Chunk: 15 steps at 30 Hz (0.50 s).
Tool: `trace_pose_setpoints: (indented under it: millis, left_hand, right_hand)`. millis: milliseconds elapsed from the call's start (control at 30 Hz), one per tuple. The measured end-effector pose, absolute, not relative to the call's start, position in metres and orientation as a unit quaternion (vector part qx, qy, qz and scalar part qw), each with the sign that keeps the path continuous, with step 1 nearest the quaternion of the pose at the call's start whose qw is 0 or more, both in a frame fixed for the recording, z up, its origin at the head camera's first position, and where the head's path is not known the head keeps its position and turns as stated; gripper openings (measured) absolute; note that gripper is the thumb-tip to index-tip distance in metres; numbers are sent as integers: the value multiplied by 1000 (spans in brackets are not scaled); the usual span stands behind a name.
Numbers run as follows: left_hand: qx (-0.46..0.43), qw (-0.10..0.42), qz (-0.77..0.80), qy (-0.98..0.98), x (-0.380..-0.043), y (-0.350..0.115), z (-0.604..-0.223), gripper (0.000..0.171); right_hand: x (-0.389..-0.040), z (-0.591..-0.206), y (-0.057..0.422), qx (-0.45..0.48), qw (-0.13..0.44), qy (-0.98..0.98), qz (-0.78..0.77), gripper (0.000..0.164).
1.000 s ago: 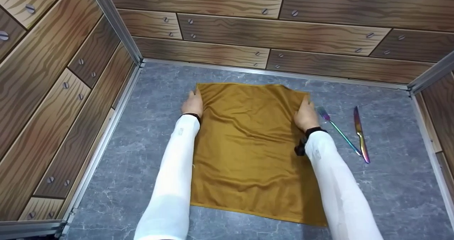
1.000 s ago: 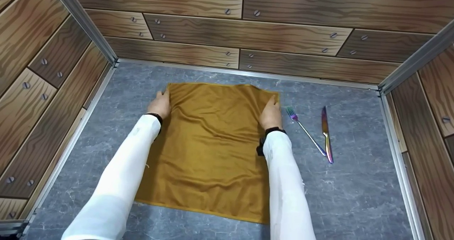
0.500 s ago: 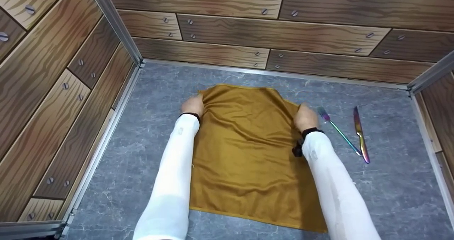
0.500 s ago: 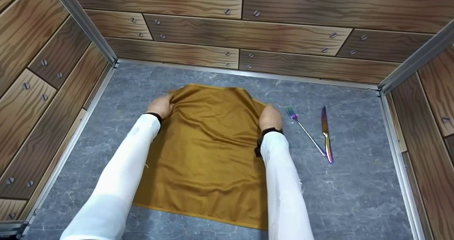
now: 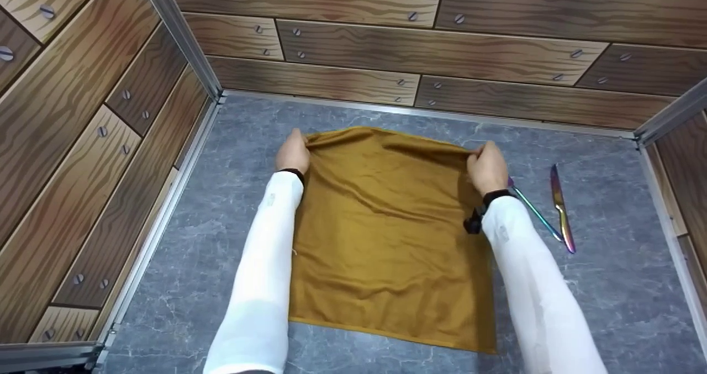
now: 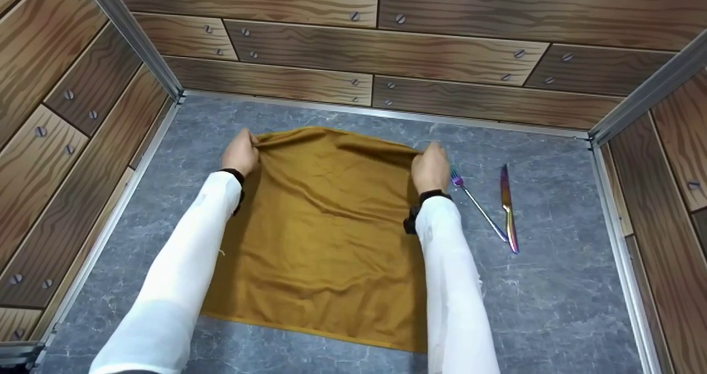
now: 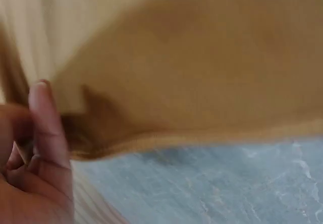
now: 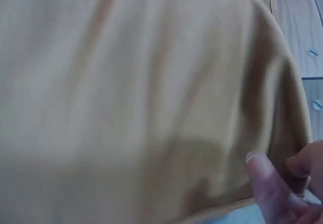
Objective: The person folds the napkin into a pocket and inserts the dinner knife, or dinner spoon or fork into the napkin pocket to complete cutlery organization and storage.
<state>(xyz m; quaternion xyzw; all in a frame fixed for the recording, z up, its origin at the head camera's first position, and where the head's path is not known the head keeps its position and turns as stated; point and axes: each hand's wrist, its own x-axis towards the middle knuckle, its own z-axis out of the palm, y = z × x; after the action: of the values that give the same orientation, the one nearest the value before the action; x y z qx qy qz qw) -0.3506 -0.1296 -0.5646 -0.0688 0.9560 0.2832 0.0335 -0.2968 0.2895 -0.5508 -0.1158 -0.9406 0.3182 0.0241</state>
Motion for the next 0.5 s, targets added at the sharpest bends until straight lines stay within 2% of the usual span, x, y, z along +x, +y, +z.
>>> trace_pose_setpoints:
  millis: [267, 367, 500]
  left_hand:
    - [-88, -6, 484, 870, -365, -130, -543, 25]
    - [-108, -25, 525, 844, -369, -131, -534, 23]
    - [-112, -49, 513, 850, -374, -136, -524, 37]
  right_hand:
    - [-309, -530, 293, -116, 64, -900, 415, 20]
    - [-313, -523, 294, -126, 73, -871, 470, 29]
    - [-319, -514, 297, -136, 78, -833, 530, 43]
